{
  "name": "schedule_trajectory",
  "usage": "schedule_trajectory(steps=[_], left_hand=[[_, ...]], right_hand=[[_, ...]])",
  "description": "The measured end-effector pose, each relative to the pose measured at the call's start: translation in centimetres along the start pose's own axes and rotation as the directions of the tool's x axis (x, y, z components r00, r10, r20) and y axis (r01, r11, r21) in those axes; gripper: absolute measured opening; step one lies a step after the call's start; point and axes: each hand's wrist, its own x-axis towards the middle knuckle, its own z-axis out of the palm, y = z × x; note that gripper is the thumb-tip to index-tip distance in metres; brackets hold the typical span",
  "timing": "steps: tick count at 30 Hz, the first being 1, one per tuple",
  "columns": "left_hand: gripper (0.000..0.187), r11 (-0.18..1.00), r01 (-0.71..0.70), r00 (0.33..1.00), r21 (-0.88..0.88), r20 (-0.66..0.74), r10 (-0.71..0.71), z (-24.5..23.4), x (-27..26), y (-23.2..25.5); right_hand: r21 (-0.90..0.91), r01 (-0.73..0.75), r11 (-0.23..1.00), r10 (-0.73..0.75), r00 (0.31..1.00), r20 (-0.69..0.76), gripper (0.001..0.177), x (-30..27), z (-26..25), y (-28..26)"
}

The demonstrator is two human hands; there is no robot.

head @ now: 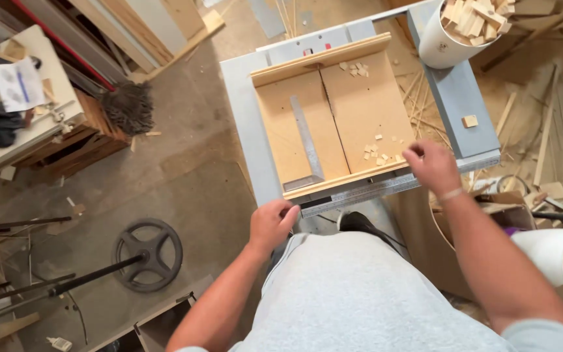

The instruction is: Picking up small wooden blocks and arranging them on a table saw sled and a circular base

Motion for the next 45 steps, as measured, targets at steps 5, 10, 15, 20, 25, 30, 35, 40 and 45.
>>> schedule_trajectory(steps=[5,10,15,20,25,30,35,40,45], left_hand=[[0.026,0.971,-0.224,0.962,0.087,0.179,0.206,3.3,8.3,5.4],[0.050,0.995,0.027,0.939,0.095,0.339,-0.058,11.1,16.1,7.9],[0.063,0.947,0.261,0.829,0.190,0.459,-0.320,16.0,20.3,9.8],[0.044,0.871,0.389,0.706,0.302,0.510,-0.492,17.9,20.2,10.1],[0.031,0.927,0.225,0.662,0.301,0.650,-0.372,18.3,19.3,10.5],[0.043,0.952,0.286,0.685,-0.112,0.718,-0.121,17.6,20.4,13.3],[0.027,0.944,0.281,0.923,-0.172,0.319,-0.216,15.6,19.9,11.7],[0.016,0.833,0.546,0.837,-0.087,0.094,-0.539,14.7,18.1,7.0],[0.012,0.772,0.599,0.784,-0.215,-0.040,-0.619,13.3,17.4,7.3]], right_hand=[[-0.040,0.023,0.999,-0.013,0.971,0.238,0.045,8.0,1.4,4.6],[-0.030,0.047,0.998,-0.032,0.924,0.381,0.045,10.7,0.5,1.4],[0.041,0.098,0.994,-0.100,0.741,0.664,0.040,14.8,-0.7,-0.7],[-0.091,0.321,0.943,-0.071,0.461,0.885,0.034,18.7,3.3,3.8],[0.094,0.539,0.837,-0.239,0.205,0.949,0.018,17.0,3.3,3.8],[0.412,0.373,0.832,-0.512,0.229,0.828,0.025,18.1,1.9,1.4],[0.366,0.653,0.663,-0.736,0.480,0.477,0.035,19.9,3.7,4.8],[0.162,0.966,0.204,-0.959,0.164,0.230,0.091,18.5,4.0,3.8],[0.346,0.932,-0.105,-0.993,-0.117,0.012,0.043,16.7,5.9,0.4]])
